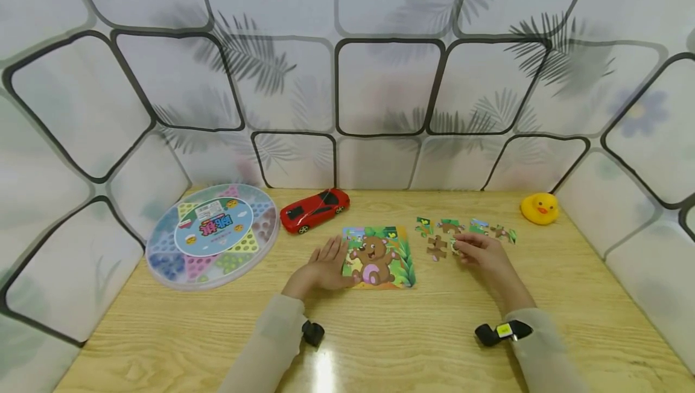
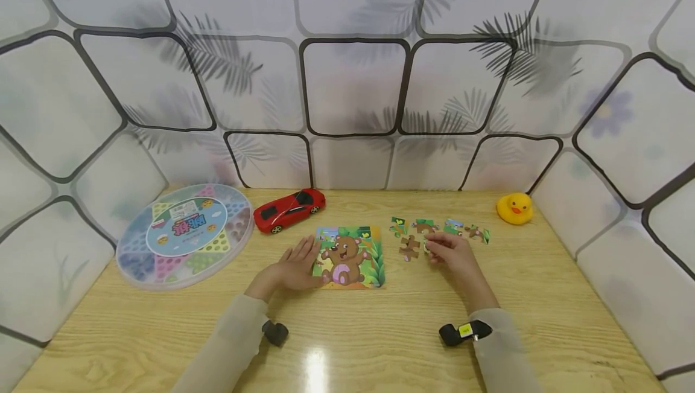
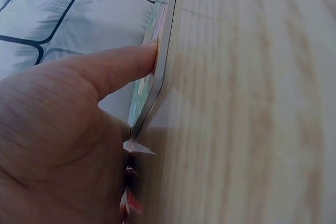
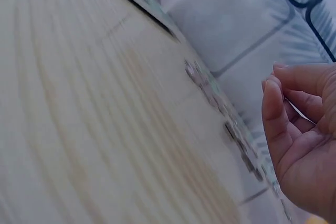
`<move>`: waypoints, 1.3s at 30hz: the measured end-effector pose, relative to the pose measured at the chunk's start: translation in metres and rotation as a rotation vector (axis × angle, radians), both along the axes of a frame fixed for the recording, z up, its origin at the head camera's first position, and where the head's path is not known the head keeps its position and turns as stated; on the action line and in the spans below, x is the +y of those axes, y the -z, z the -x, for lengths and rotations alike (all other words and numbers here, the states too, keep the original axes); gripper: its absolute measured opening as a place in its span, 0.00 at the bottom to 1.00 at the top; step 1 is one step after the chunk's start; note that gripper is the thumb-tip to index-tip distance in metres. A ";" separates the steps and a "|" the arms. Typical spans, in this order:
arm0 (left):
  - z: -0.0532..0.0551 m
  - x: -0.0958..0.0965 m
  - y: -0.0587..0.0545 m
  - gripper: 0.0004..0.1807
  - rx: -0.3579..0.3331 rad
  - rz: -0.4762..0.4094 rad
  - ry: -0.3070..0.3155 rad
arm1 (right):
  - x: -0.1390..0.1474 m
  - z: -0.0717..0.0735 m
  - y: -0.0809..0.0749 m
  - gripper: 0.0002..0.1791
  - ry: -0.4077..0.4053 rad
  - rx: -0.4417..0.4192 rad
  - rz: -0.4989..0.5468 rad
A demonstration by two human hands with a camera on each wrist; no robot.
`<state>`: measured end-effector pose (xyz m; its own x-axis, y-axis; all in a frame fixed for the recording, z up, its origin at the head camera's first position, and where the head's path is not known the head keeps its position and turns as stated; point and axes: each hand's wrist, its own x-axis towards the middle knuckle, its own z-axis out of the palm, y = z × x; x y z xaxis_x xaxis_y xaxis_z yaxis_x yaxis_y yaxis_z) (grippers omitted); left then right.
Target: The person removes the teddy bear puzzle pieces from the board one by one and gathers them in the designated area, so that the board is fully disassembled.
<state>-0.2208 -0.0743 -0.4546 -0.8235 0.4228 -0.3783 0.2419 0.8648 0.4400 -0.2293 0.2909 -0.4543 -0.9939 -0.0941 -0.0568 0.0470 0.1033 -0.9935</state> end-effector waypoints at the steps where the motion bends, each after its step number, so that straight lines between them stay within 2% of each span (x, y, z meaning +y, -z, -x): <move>1: 0.000 0.000 0.000 0.50 0.000 -0.003 0.000 | -0.003 0.000 -0.001 0.21 -0.013 0.006 -0.014; 8: 0.003 -0.001 0.003 0.50 -0.016 -0.004 0.003 | -0.024 0.002 -0.004 0.23 -0.104 0.068 -0.074; 13: 0.003 -0.002 0.004 0.50 -0.016 -0.008 0.002 | -0.040 0.000 -0.006 0.23 -0.159 0.070 -0.089; 22: -0.002 -0.003 -0.007 0.49 -0.026 -0.003 0.018 | -0.063 -0.005 -0.003 0.20 -0.218 0.048 -0.111; 27: -0.005 -0.002 -0.011 0.49 -0.033 -0.026 0.012 | -0.070 -0.006 0.003 0.20 -0.308 0.023 -0.108; 30: -0.005 -0.002 -0.011 0.49 -0.028 -0.011 0.014 | -0.074 -0.006 0.005 0.20 -0.350 0.008 -0.100; 39: -0.005 -0.001 -0.014 0.48 -0.039 -0.001 0.018 | -0.084 -0.012 0.004 0.19 -0.383 -0.019 -0.225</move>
<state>-0.2161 -0.0754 -0.4406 -0.8004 0.4377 -0.4097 0.2401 0.8602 0.4500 -0.2171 0.2073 -0.4588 -0.8885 -0.4384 -0.1358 -0.0188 0.3304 -0.9436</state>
